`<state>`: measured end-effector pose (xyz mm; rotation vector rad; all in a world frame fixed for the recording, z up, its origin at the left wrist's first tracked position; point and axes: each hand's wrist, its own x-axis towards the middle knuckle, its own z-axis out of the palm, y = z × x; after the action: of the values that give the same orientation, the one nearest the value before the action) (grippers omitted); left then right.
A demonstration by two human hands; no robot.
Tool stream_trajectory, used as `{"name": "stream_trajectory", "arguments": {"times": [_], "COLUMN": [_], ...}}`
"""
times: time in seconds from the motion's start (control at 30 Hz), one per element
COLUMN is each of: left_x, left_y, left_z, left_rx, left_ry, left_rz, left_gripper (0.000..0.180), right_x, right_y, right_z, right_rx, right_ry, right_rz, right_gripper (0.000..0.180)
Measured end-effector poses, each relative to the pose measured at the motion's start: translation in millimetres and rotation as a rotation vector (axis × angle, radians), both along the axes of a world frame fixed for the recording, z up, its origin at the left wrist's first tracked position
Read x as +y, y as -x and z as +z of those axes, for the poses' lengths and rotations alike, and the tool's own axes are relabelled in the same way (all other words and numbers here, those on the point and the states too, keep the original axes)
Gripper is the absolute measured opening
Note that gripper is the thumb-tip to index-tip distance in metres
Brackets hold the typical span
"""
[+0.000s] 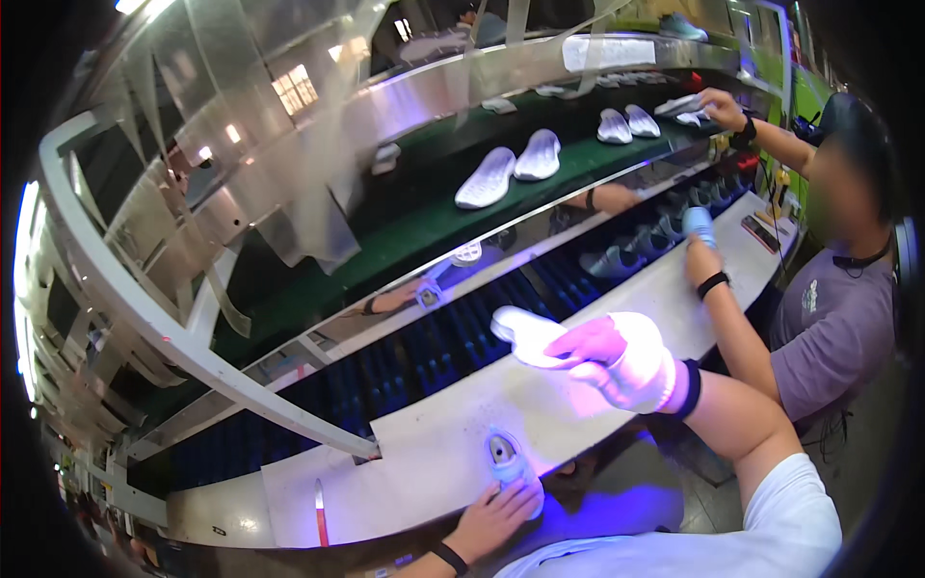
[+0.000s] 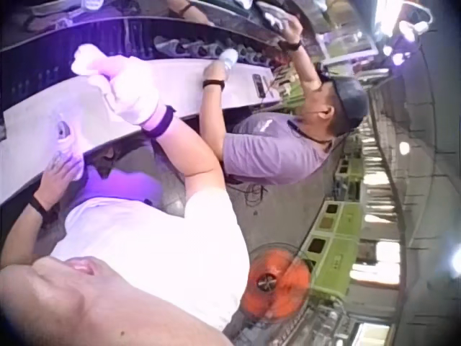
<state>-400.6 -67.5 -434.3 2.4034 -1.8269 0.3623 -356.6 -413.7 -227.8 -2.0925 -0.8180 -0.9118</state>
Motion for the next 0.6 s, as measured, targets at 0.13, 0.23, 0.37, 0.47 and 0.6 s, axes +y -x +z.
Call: {"name": "stream_trajectory", "arguments": {"times": [0.13, 0.23, 0.37, 0.47, 0.6], "left_x": [-16.9, -66.5, -89.9, -101.8, -122.8], "left_y": [-32.2, -50.0, -39.5, -26.1, -20.8], "left_z": [16.1, 60.0, 83.4, 61.2, 41.0], "left_rx": [0.182, 0.353, 0.855, 1.008, 0.891], "left_ry": [0.210, 0.576, 0.866, 0.906, 1.189], "left_rz": [0.037, 0.202, 0.363, 0.433, 0.233], "left_gripper": [0.051, 0.053, 0.042, 0.042, 0.040], "right_x": [-22.5, -16.8, 7.5, 3.4, 13.1], "right_y": [48.5, 65.7, 78.7, 81.6, 99.4], "right_z": [-45.9, -97.2, -151.7, -168.8, -133.2], "right_rx": [0.352, 0.565, 0.584, 0.593, 0.721], "right_ry": [0.096, -0.193, -1.129, -1.222, -1.104], "right_rz": [-0.208, -0.205, -0.077, -0.066, 0.201], "right_gripper": [0.023, 0.020, 0.023, 0.030, 0.031]}}
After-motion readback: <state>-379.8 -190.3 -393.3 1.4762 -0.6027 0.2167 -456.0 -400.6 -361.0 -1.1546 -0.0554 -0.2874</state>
